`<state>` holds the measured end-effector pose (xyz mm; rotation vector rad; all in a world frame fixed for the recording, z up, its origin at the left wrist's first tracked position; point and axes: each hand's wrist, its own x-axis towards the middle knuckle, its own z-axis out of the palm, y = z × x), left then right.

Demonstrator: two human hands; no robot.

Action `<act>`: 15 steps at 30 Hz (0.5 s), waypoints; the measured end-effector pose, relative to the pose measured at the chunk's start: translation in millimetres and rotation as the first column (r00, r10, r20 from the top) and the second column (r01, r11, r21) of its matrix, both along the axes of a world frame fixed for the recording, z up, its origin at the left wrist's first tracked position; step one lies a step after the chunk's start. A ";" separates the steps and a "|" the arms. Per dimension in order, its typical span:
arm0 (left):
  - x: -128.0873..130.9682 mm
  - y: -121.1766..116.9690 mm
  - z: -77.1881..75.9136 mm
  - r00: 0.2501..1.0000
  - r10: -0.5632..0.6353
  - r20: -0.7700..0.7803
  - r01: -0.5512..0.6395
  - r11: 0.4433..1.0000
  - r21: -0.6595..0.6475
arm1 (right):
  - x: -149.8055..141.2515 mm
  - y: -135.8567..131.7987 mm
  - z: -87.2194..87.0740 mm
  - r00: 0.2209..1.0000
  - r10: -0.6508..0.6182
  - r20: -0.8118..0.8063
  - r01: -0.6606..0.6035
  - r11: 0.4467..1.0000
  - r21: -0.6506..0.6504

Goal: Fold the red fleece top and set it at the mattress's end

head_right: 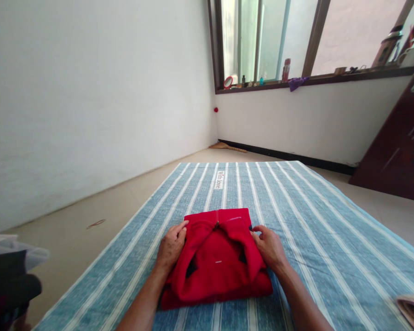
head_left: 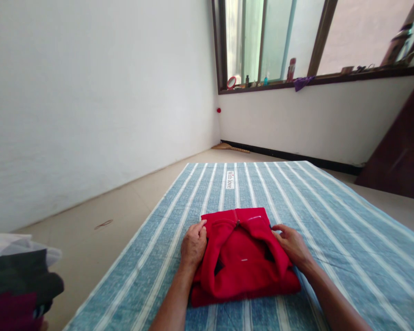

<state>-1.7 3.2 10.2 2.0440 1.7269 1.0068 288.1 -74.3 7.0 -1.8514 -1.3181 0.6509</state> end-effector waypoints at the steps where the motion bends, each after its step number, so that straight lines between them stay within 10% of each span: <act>1: 0.1 -0.3 0.3 1.000 0.001 0.001 -0.001 1.000 -0.004 | -0.1 0.0 -0.1 1.000 0.002 0.000 -0.002 1.000 -0.002; 15: 1.2 -1.3 2.6 1.000 -0.007 -0.009 0.007 1.000 0.004 | -1.0 -1.5 4.1 1.000 0.013 -0.002 -0.013 1.000 -0.023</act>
